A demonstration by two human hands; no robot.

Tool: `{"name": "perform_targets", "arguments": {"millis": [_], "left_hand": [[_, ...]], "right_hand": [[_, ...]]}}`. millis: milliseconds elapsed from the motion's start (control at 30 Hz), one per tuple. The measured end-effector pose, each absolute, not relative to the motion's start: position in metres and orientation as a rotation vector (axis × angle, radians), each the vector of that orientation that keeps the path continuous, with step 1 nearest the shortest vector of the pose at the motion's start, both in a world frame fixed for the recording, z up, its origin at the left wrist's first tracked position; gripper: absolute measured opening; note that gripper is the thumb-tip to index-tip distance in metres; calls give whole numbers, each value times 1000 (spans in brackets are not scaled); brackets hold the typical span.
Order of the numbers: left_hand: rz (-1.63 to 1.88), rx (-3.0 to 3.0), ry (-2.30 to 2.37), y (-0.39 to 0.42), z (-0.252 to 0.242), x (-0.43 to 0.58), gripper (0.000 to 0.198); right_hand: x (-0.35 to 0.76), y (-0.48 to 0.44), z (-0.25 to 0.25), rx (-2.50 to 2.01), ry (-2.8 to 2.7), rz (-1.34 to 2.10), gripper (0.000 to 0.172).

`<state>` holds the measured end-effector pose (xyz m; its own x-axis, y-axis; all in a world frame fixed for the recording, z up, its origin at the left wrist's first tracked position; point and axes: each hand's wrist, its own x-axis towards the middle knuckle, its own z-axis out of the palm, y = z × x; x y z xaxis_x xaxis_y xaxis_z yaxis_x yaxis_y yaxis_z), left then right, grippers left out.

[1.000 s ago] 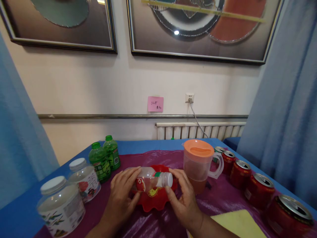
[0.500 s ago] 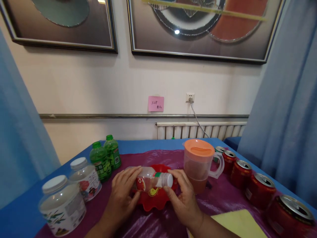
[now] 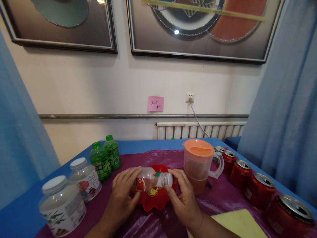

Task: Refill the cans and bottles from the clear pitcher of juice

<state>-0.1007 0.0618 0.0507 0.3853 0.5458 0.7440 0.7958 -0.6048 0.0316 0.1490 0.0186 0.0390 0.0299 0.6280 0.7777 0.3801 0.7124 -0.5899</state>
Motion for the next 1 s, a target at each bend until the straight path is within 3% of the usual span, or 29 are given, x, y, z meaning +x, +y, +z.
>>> {"name": "perform_targets", "arguments": {"millis": [567,767,1000], "left_hand": [[-1047,-2340,-1186,62,49,-102,59],[-1050,-2338,-1171,62,49,-101,59],[-1027,-2345,-1148,58,53,-99,59]], "right_hand": [[149,21,39,-849,-1532,271,37],[148,17,43,-898,-1505,333,45],[148,17,43,-941,-1498,361,29]]}}
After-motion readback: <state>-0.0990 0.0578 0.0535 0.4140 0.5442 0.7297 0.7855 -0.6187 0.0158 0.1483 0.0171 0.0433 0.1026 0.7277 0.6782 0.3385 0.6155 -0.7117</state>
